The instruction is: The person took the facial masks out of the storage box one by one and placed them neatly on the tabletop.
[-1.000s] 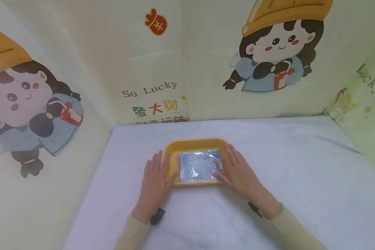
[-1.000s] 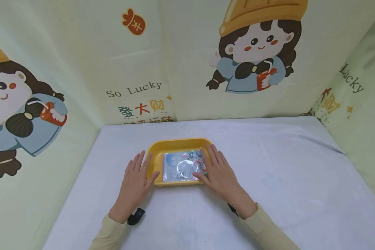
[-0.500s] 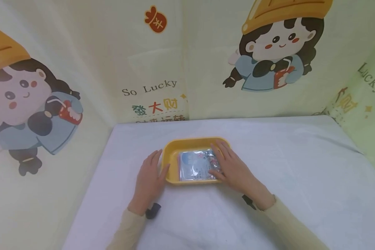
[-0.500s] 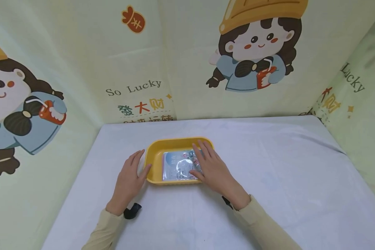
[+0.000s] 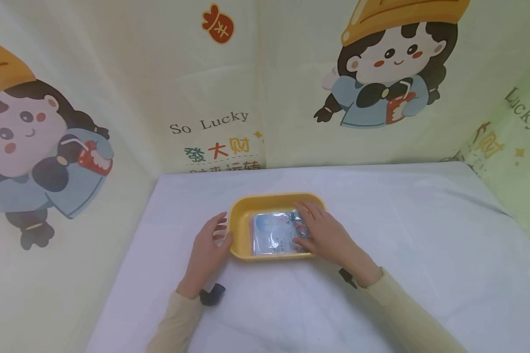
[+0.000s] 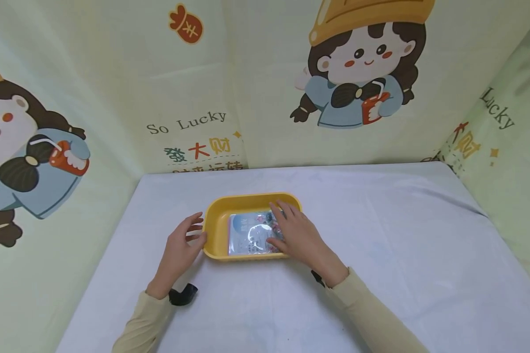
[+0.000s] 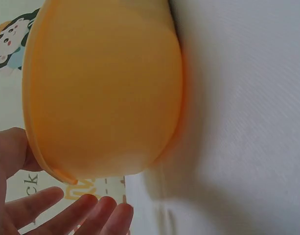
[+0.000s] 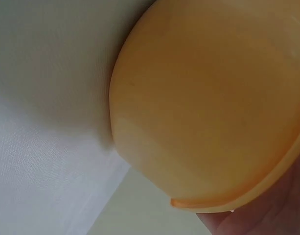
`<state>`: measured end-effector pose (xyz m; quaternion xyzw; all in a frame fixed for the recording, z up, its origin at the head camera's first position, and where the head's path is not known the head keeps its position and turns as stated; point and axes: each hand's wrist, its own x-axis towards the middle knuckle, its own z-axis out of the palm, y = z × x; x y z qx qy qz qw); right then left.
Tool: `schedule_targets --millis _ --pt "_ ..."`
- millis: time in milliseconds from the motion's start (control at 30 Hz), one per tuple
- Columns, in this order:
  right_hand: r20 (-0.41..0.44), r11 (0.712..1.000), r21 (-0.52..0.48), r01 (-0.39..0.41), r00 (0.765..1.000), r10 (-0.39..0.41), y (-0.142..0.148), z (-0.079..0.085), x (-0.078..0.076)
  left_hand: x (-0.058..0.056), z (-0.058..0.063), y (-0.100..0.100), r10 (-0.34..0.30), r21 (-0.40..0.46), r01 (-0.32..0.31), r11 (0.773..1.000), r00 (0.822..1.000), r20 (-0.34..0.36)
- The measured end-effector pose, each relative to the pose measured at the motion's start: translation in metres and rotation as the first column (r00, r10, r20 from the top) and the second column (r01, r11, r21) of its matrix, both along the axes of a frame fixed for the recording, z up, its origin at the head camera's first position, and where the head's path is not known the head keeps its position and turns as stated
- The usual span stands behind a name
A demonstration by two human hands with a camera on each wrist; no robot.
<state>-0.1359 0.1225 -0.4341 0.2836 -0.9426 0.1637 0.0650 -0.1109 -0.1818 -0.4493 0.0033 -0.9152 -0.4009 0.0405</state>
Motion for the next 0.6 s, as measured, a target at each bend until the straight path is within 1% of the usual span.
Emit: schedule_targets --millis 133,267,433,600 --pt "0.016 1.000 0.000 -0.005 1.000 0.005 0.000 0.000 -0.002 -0.005 -0.005 -0.003 -0.009 0.058 0.006 0.998 0.999 0.040" --pt "0.020 1.000 0.000 -0.021 1.000 0.021 0.000 0.000 -0.003 -0.007 -0.010 -0.005 -0.017 0.120 0.007 0.993 0.997 0.080" --pt "0.048 0.999 0.024 -0.035 0.998 0.034 -0.001 0.003 -0.005 -0.007 -0.016 -0.009 -0.019 0.197 0.001 0.980 0.996 0.088" --pt "0.083 0.998 0.047 -0.048 0.996 0.044 -0.002 0.006 -0.009 -0.008 -0.019 -0.010 -0.021 0.249 -0.010 0.969 0.992 0.123"
